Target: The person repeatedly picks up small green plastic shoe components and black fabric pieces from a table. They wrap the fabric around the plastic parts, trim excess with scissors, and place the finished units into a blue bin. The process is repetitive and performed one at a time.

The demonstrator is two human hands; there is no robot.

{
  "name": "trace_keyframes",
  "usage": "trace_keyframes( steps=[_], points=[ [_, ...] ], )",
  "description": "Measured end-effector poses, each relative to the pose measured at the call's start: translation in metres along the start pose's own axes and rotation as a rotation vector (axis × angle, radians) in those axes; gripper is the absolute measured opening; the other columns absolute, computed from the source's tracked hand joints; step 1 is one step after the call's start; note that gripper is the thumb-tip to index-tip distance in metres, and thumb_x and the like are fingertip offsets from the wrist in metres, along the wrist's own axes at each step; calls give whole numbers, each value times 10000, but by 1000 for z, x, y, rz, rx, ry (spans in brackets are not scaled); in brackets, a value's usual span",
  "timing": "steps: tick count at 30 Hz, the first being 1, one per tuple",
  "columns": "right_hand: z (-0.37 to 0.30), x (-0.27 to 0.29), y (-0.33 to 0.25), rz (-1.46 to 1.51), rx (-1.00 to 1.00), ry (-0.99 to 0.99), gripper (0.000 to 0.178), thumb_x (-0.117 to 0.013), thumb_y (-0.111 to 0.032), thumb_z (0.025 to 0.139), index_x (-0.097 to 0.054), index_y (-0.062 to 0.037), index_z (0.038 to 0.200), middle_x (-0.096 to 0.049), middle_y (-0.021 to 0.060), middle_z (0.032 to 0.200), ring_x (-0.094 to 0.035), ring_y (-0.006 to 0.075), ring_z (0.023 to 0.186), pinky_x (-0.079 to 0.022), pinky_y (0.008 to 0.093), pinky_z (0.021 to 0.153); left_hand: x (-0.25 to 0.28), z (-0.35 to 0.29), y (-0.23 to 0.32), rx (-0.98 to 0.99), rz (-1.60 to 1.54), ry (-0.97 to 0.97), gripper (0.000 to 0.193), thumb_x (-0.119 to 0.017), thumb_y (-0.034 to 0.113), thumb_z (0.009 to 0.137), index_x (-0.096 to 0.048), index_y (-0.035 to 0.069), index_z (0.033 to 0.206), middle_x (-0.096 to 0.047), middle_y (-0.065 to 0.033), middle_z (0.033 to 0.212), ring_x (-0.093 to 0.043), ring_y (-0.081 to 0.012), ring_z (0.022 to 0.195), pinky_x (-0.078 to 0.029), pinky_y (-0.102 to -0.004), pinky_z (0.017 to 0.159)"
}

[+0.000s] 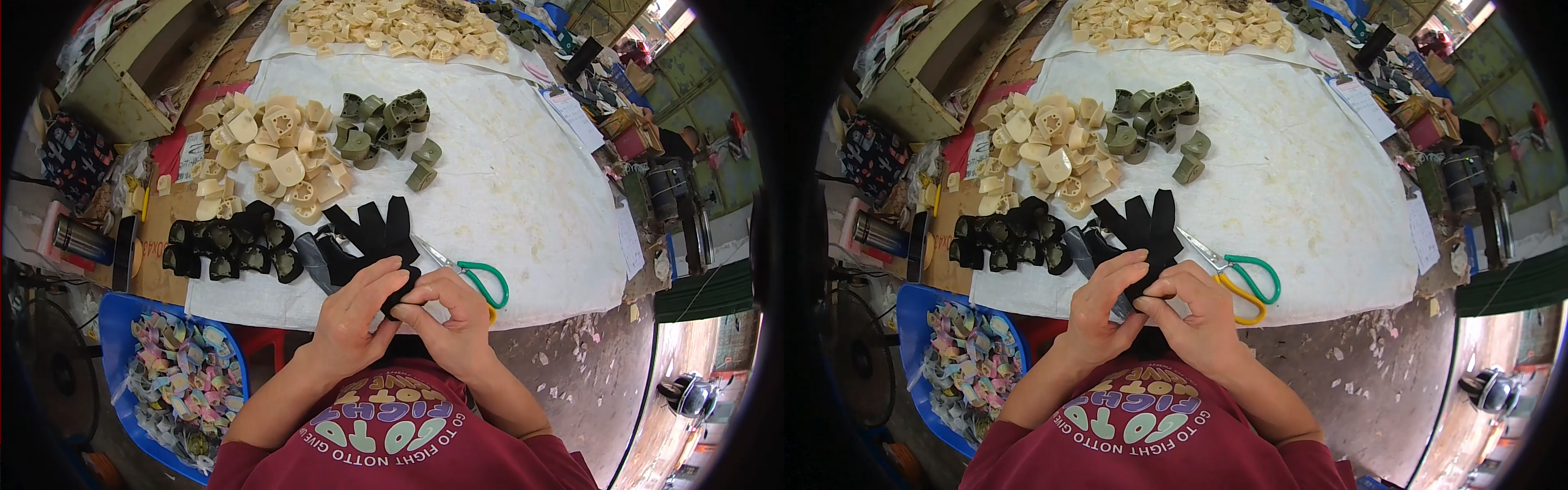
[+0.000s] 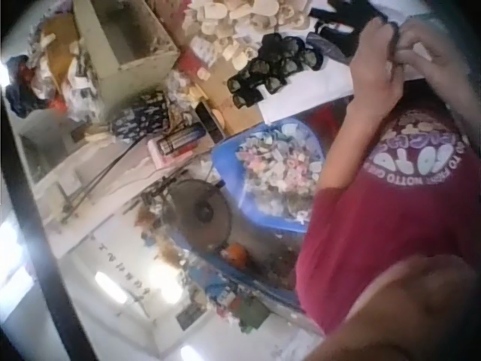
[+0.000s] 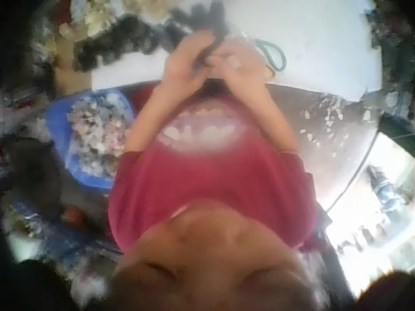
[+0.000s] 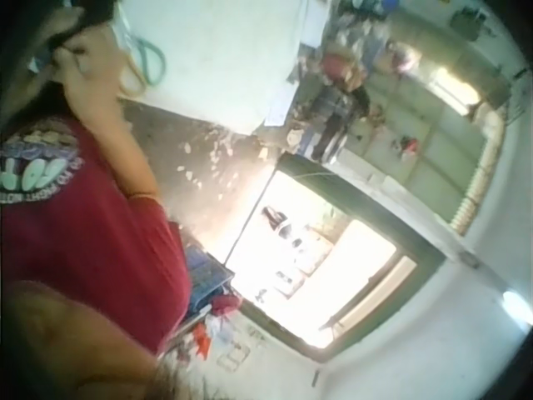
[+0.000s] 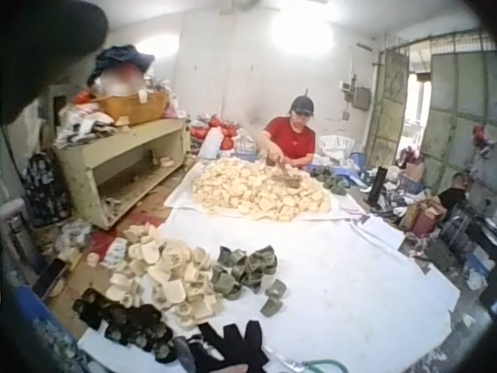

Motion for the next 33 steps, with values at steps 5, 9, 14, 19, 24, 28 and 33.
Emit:
trace_keyframes(
  steps=[5,9,14,19,24,28,33],
  points=[
    [3,-5,5,-80,-170,-7,201,-743,-63,749,-642,-49,922,-586,48,800,-587,163,771,-463,296,709,-11,-7,-3,108,-53,34,623,-736,-79,632,-540,19,1215,-570,-213,1198,-613,-334,1056,-530,-347,846],
    [5,-1,8,141,-162,-57,373,-721,-42,773,-571,-60,1114,-571,8,807,-569,113,798,-452,268,777,-7,-14,-14,315,-340,64,622,-721,-92,677,-526,35,1253,-527,-161,1227,-584,-251,1098,-510,-328,873],
    [1,1,13,237,-198,-83,495,-699,-1,779,-507,-65,1231,-574,-2,823,-562,98,809,-444,261,819,-9,-15,-16,409,-816,74,533,-653,-109,786,-530,29,1286,-492,-104,1259,-563,-171,1074,-508,-289,859],
    [1,3,9,203,-243,-89,504,-695,6,778,-510,-62,1241,-600,14,877,-576,103,845,-442,264,835,-10,-25,-24,506,-895,130,420,-614,-115,829,-586,3,1231,-542,-90,1196,-576,-104,920,-513,-236,788],
    [15,9,8,182,-66,-187,438,-716,-29,790,-577,-53,1205,-592,69,1054,-580,138,969,-443,278,890,-9,-28,-23,515,-1109,102,406,-655,-66,828,-594,-2,1224,-597,-83,1121,-569,-76,823,-498,-208,741],
    [5,-6,32,650,-189,-237,347,-737,-73,798,-647,-46,1132,-595,88,1124,-583,162,1026,-448,291,911,-14,-33,-27,630,-1327,142,403,-676,-26,834,-597,4,1227,-623,-80,1101,-582,-73,852,-479,-194,733],
    [11,4,22,386,-55,-227,308,-722,-61,807,-668,-47,1109,-625,88,1113,-586,160,1026,-470,289,871,-14,-33,-27,607,-1317,125,377,-652,-13,859,-595,6,1231,-635,-79,1104,-590,-82,898,-474,-196,739]
  ],
)
Point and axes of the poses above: each hand's wrist, its own z-axis towards the middle knuckle, its own x-axis out of the back of the hand, y = z × x, the point moved 4 cm from there along z, towards the middle knuckle
